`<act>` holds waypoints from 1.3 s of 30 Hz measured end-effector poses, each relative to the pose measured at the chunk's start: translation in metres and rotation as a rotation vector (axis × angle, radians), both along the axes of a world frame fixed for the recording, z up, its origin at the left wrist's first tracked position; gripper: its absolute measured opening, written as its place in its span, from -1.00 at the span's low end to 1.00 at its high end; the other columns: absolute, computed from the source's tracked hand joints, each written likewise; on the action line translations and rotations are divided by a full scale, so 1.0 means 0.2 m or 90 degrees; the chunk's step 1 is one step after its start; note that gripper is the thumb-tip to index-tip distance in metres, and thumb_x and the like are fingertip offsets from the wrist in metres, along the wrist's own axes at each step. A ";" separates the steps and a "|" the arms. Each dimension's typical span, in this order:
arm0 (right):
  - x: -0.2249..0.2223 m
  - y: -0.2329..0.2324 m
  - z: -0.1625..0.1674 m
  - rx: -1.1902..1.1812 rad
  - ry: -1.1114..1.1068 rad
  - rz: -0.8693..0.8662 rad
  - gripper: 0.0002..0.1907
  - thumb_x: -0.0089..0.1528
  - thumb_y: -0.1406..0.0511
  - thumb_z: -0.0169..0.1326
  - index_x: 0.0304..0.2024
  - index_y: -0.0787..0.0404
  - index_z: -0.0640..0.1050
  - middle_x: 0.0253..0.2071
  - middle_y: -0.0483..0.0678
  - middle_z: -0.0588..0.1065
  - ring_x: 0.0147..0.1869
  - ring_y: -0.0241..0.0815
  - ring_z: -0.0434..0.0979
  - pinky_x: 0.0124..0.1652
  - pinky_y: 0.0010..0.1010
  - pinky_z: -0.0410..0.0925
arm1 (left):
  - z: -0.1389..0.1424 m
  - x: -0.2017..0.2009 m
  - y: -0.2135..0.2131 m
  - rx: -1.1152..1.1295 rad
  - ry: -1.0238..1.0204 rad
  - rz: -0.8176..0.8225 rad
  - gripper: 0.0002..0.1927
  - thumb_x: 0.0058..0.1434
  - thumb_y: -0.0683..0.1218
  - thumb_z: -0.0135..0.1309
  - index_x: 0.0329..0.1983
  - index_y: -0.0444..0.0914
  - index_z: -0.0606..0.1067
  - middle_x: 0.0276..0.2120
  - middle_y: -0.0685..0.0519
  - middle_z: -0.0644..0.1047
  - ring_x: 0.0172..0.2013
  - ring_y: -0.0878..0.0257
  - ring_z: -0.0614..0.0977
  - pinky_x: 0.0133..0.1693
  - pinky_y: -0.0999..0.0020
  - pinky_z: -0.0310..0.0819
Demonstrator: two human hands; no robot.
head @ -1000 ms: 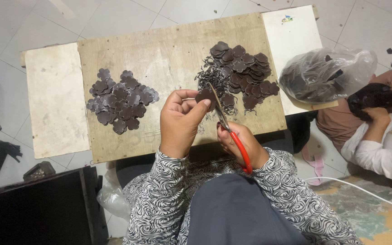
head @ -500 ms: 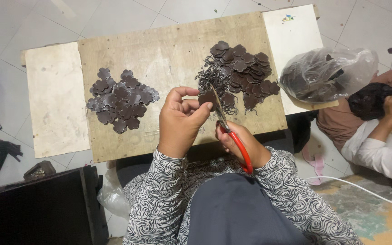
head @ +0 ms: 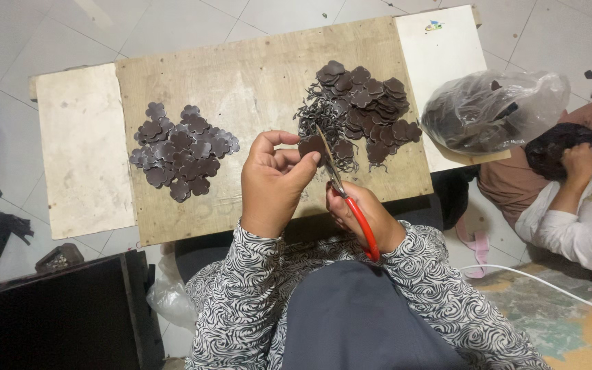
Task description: The person uses red-handled scissors to trim the edges of small dark brown flower-shaped pieces. They hold each piece in the left hand and cut with the right hand, placing finished pieces into a pile on the wooden board.
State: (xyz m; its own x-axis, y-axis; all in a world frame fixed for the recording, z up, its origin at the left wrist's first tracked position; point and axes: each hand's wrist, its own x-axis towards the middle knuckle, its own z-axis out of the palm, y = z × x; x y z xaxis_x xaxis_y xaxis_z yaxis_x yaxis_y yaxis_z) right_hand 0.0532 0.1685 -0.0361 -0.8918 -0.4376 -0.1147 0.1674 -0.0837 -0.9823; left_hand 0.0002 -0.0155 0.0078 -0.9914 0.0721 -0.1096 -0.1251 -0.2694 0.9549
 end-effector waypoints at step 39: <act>-0.01 0.03 0.05 -0.079 -0.003 0.125 -0.20 0.27 -0.37 -0.10 -0.16 0.24 0.38 -0.23 -0.12 0.31 -0.17 -0.28 0.33 -0.12 -0.44 0.32 | -0.01 0.02 -0.01 0.094 -0.055 -0.122 -0.87 0.30 -0.22 0.15 -0.16 -0.39 0.50 -0.27 -0.01 0.65 -0.24 0.33 0.68 -0.12 0.45 0.59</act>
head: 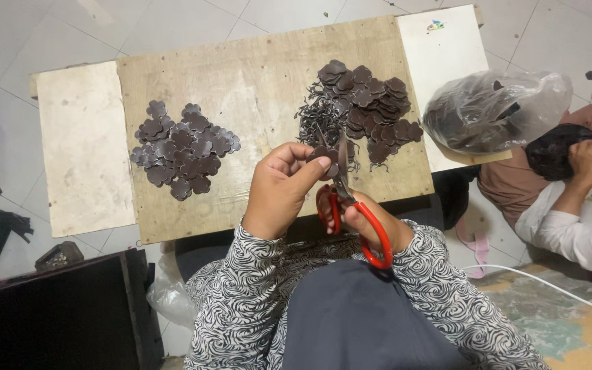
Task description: The person uses red-handled scissors to trim the edges of small dark brown flower-shaped pieces. They hold each piece in the left hand and cut with the right hand, placing finished pieces into a pile on the wooden board.
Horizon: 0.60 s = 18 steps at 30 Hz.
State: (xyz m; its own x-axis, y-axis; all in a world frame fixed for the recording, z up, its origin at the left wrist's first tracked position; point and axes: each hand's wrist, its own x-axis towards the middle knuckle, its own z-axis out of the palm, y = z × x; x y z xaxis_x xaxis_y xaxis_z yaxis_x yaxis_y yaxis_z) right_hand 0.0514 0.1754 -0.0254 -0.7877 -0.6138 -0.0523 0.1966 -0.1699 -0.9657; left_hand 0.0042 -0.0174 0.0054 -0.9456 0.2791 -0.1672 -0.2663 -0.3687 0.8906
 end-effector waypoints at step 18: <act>0.02 0.03 0.00 0.089 0.008 -0.024 -0.06 0.24 -0.41 -0.24 -0.08 0.33 0.47 -0.32 -0.12 0.44 -0.33 -0.38 0.34 -0.32 -0.55 0.24 | 0.02 0.01 0.02 -0.015 -0.011 -0.026 -0.89 0.32 -0.19 0.13 -0.17 -0.35 0.53 -0.31 0.07 0.63 -0.29 0.41 0.62 -0.17 0.51 0.54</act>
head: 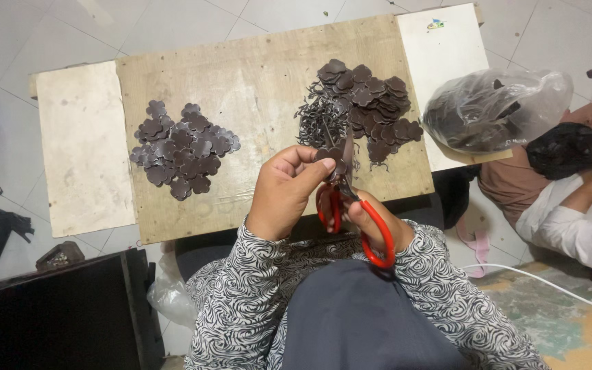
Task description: The person uses red-handled scissors to trim the edges of small dark brown flower-shaped pieces. They hold each piece in the left hand and cut with the right hand, placing finished pieces into a pile on the wooden board.
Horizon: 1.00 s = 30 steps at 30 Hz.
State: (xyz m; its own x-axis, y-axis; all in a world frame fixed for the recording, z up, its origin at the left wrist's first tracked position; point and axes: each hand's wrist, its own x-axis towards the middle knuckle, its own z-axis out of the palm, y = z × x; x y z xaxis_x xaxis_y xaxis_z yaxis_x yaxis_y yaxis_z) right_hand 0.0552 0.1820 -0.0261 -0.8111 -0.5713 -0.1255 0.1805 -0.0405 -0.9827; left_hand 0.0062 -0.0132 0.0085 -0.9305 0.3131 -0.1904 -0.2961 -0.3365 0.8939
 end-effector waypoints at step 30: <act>0.03 -0.09 -0.01 -0.017 0.049 -0.155 -0.34 0.37 -0.23 -0.19 -0.15 0.25 0.37 -0.33 -0.14 0.31 -0.28 -0.34 0.30 -0.25 -0.50 0.29 | -0.08 0.00 0.06 -0.009 0.008 0.048 -0.90 0.28 -0.18 0.23 -0.31 -0.31 0.56 -0.40 0.14 0.58 -0.36 0.44 0.53 -0.25 0.51 0.44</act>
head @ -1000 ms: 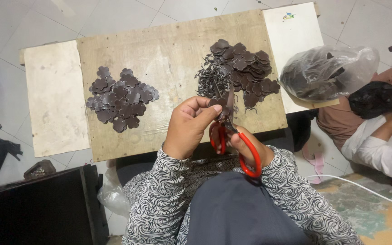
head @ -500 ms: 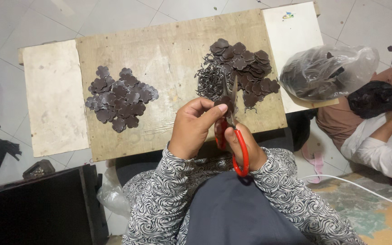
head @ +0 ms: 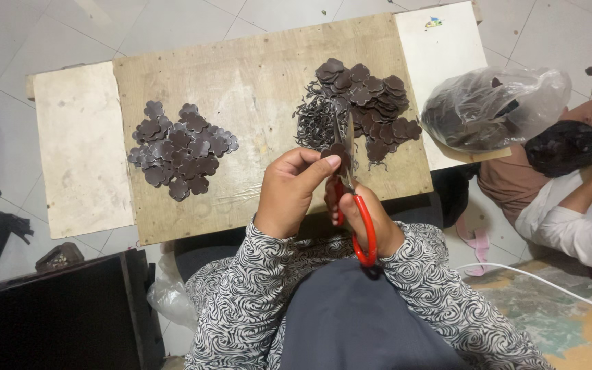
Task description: The person uses red-handled scissors to trim the edges of small dark brown flower-shaped pieces. They hold each piece in the left hand and cut with the right hand, placing finished pieces into a pile on the wooden board.
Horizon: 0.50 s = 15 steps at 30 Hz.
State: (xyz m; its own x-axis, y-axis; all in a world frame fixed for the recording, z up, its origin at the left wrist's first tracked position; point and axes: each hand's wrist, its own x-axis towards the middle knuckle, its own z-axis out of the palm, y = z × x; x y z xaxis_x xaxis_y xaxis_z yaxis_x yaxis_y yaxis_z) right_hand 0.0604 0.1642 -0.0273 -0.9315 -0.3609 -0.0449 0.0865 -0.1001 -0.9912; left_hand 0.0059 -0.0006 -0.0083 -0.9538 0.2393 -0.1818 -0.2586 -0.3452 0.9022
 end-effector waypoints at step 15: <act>0.01 -0.02 -0.06 -0.057 -0.064 -0.045 -0.44 0.40 -0.14 -0.15 -0.16 0.24 0.35 -0.35 -0.16 0.27 -0.33 -0.36 0.25 -0.32 -0.53 0.25 | 0.01 0.00 0.00 0.015 -0.013 0.021 -0.91 0.27 -0.19 0.23 -0.29 -0.32 0.57 -0.36 0.13 0.60 -0.31 0.44 0.56 -0.22 0.51 0.45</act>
State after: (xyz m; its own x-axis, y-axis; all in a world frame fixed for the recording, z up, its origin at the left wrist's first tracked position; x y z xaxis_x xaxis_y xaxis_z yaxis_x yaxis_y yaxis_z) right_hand 0.0629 0.1599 -0.0389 -0.9473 -0.3007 -0.1105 0.1750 -0.1968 -0.9647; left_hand 0.0057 0.0001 -0.0061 -0.9574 0.2124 -0.1959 -0.2649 -0.3744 0.8886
